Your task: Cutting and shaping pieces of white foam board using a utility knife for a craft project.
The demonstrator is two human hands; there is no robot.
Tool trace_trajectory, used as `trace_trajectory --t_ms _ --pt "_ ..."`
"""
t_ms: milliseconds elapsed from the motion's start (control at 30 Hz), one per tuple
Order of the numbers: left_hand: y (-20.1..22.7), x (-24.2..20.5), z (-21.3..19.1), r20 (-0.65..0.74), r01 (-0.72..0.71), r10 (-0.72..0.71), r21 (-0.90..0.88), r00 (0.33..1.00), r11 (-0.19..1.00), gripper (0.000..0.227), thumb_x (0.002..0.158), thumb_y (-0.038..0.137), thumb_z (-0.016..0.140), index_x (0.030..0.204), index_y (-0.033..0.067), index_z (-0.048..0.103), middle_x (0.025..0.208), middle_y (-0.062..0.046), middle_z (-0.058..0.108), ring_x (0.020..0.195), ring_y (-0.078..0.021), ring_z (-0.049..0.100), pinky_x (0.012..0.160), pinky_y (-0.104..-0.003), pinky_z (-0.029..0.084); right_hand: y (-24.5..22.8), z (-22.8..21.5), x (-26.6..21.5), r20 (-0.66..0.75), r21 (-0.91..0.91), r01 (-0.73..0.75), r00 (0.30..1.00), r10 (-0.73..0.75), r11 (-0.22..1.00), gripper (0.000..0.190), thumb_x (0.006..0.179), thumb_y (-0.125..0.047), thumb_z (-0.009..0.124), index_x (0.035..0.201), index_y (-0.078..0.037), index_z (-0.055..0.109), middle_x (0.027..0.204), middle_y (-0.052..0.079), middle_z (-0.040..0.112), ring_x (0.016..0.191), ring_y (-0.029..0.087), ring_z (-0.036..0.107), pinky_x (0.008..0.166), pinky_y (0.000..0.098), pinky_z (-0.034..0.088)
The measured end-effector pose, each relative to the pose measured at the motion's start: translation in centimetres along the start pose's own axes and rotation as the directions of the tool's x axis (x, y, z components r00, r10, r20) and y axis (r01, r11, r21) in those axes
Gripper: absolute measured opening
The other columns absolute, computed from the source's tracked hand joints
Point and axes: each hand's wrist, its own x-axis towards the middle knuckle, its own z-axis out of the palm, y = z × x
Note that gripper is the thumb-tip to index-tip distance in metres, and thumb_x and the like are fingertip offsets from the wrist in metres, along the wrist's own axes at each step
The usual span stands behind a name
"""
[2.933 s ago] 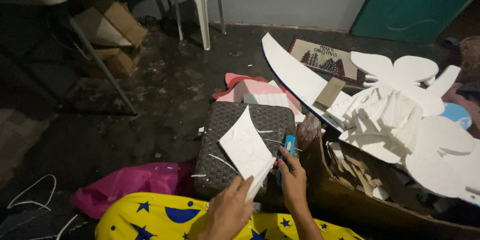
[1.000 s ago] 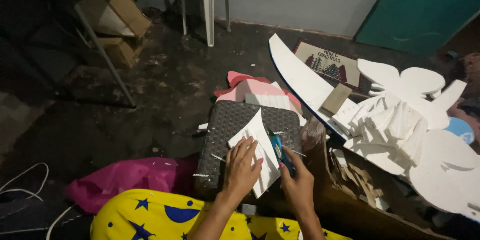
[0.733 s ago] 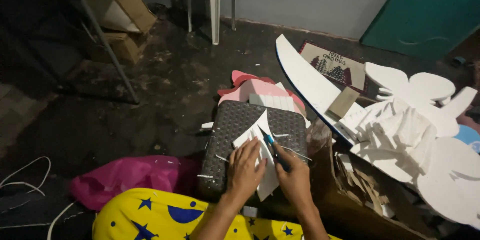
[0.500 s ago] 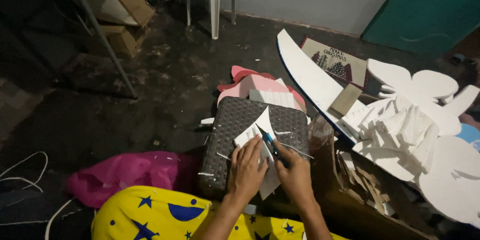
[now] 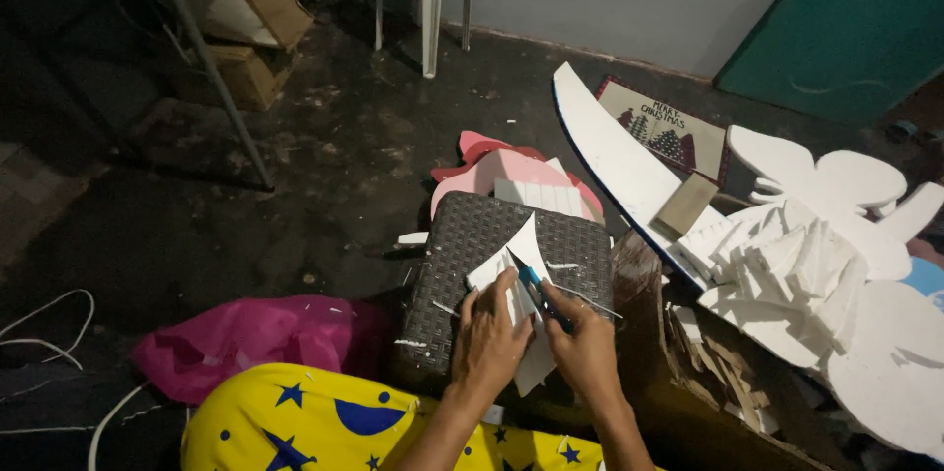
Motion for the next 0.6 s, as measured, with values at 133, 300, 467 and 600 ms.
trace_trajectory --t_ms 133,300,467,600 --pt "0.0 0.1 0.0 0.002 0.010 -0.010 -0.013 1.000 1.000 0.078 0.079 0.015 0.067 0.141 0.0013 0.022 0.129 -0.015 0.058 0.110 -0.0267 0.061 0.110 -0.049 0.023 -0.1 -0.1 0.0 -0.008 -0.016 0.012 1.000 -0.012 1.000 0.048 0.073 -0.004 0.060 0.119 -0.016 0.067 0.080 0.008 0.073 0.051 0.015 0.052 0.049 0.0286 0.045" --pt "0.1 0.2 -0.3 0.007 0.027 -0.026 -0.041 1.000 0.999 0.077 0.080 0.017 0.066 0.141 0.0026 0.022 0.132 -0.013 0.056 0.120 -0.0267 0.055 0.111 -0.049 0.023 0.1 -0.3 0.0 -0.004 -0.025 0.007 1.000 -0.007 1.000 0.051 0.071 -0.004 0.060 0.120 -0.018 0.066 0.100 0.006 0.075 0.072 0.016 0.068 0.067 0.0276 0.052" --pt "0.2 0.2 -0.4 -0.015 0.015 -0.016 -0.050 1.000 0.999 0.078 0.080 0.017 0.066 0.142 0.0030 0.021 0.133 -0.012 0.056 0.118 -0.0251 0.056 0.109 -0.048 0.024 0.2 -0.2 0.0 -0.012 -0.050 0.029 0.999 -0.030 0.998 0.051 0.071 -0.004 0.060 0.120 -0.018 0.066 0.098 0.006 0.075 0.068 0.017 0.067 0.066 0.0283 0.052" --pt "-0.2 0.1 0.5 -0.032 0.028 -0.031 -0.088 0.999 0.996 0.083 0.077 0.016 0.071 0.142 0.0036 0.021 0.132 -0.013 0.056 0.122 -0.0273 0.053 0.110 -0.050 0.020 -0.4 -0.3 -0.4 -0.014 -0.027 -0.010 1.000 0.010 1.000 0.046 0.074 -0.008 0.062 0.119 -0.017 0.067 0.090 0.005 0.075 0.065 0.016 0.063 0.063 0.0275 0.050"
